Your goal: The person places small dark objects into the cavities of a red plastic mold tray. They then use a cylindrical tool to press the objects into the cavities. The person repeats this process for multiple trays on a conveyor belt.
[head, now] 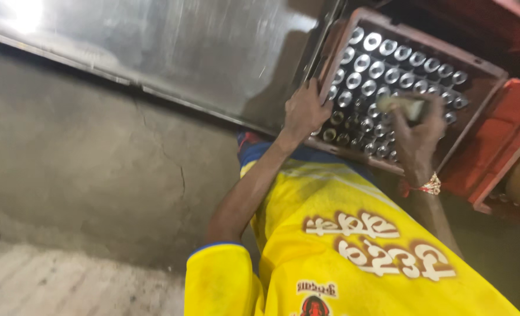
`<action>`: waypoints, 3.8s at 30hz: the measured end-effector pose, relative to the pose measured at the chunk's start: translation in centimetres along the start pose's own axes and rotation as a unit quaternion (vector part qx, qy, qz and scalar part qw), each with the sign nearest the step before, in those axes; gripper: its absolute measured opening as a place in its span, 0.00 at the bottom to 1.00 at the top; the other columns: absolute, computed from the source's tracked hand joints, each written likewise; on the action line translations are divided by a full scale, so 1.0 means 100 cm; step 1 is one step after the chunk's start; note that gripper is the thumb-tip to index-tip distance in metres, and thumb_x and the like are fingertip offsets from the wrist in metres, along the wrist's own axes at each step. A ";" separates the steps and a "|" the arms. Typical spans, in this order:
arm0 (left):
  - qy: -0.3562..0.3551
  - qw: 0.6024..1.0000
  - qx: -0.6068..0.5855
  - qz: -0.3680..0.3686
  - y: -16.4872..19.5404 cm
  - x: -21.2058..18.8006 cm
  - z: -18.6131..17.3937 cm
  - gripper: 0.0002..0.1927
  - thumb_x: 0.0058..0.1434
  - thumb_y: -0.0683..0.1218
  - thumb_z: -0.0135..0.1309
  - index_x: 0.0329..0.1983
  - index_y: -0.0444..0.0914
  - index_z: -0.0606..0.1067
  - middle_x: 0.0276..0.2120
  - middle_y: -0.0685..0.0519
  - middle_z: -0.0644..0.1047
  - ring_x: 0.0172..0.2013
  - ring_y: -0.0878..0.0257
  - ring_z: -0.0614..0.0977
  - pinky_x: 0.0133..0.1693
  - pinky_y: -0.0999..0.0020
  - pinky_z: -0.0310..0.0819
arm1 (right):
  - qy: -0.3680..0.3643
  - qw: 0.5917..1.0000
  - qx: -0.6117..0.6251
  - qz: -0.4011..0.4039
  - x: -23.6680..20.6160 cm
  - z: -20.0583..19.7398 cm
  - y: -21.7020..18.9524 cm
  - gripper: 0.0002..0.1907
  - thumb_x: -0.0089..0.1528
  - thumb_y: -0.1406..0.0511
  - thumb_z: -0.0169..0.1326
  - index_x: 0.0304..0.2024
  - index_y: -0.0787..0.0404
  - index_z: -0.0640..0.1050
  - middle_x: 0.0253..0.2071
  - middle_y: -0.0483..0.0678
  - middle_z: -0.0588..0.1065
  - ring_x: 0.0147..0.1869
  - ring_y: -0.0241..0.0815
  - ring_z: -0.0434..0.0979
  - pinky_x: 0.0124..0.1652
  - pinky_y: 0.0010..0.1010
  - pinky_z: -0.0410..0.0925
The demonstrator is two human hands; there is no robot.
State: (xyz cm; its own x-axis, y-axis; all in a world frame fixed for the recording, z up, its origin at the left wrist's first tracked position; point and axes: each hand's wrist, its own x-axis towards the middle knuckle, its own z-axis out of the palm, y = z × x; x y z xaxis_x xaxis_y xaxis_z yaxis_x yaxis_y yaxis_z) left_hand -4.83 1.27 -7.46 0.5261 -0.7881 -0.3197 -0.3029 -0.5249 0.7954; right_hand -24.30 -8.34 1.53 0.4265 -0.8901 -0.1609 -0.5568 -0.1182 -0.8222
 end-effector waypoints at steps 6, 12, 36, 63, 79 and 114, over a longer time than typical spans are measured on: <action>0.001 1.000 0.007 0.001 0.002 0.000 0.000 0.25 0.53 0.53 0.59 0.49 0.34 0.70 0.45 0.38 0.77 0.47 0.38 0.80 0.46 0.40 0.73 | -0.041 0.971 -0.180 -0.152 -0.003 0.012 -0.017 0.16 0.68 0.74 0.62 0.53 0.68 0.70 0.46 0.59 0.78 0.46 0.50 0.84 0.40 0.33 0.77; 0.015 0.999 -0.030 0.032 -0.003 -0.002 -0.004 0.22 0.62 0.56 0.56 0.48 0.35 0.69 0.43 0.38 0.78 0.46 0.38 0.80 0.47 0.41 0.74 | 0.087 0.974 0.105 -0.181 0.003 0.031 -0.043 0.14 0.67 0.72 0.52 0.53 0.65 0.66 0.51 0.57 0.74 0.48 0.45 0.85 0.35 0.27 0.81; 0.066 0.955 0.011 0.288 -0.072 0.024 0.026 0.22 0.68 0.41 0.47 0.65 0.47 0.70 0.58 0.35 0.71 0.56 0.35 0.77 0.59 0.50 0.75 | -0.076 0.940 -0.174 -0.285 -0.012 0.064 -0.053 0.15 0.65 0.73 0.64 0.49 0.66 0.71 0.42 0.59 0.80 0.39 0.48 0.83 0.36 0.33 0.75; 0.049 0.999 0.017 -0.001 0.006 0.012 0.007 0.28 0.64 0.65 0.51 0.42 0.34 0.75 0.37 0.34 0.80 0.39 0.35 0.83 0.42 0.39 0.77 | 0.014 0.997 0.049 -0.060 -0.045 -0.003 -0.025 0.16 0.71 0.70 0.59 0.57 0.63 0.68 0.55 0.55 0.77 0.54 0.46 0.84 0.47 0.30 0.80; 0.028 0.999 0.021 -0.002 0.014 0.013 -0.003 0.27 0.65 0.65 0.49 0.42 0.35 0.74 0.40 0.35 0.80 0.42 0.35 0.83 0.45 0.39 0.76 | 0.009 0.986 -0.152 -0.065 -0.056 -0.030 0.000 0.17 0.66 0.68 0.65 0.52 0.65 0.73 0.45 0.56 0.79 0.46 0.47 0.83 0.44 0.34 0.76; -0.004 0.999 0.040 0.009 0.009 0.013 0.001 0.28 0.68 0.64 0.47 0.42 0.32 0.74 0.39 0.34 0.79 0.42 0.32 0.80 0.43 0.37 0.72 | 0.258 0.966 0.007 -0.017 -0.080 -0.095 0.072 0.12 0.74 0.75 0.57 0.55 0.65 0.68 0.53 0.54 0.76 0.55 0.40 0.84 0.47 0.29 0.81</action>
State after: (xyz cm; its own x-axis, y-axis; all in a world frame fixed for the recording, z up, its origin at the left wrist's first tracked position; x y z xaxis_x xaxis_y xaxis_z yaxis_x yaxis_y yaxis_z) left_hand -4.53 -0.22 -7.19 0.5142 -0.7995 -0.3103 -0.3741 -0.5347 0.7578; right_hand -38.47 -6.24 2.07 0.0312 -0.9871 0.1568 -0.5379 -0.1488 -0.8298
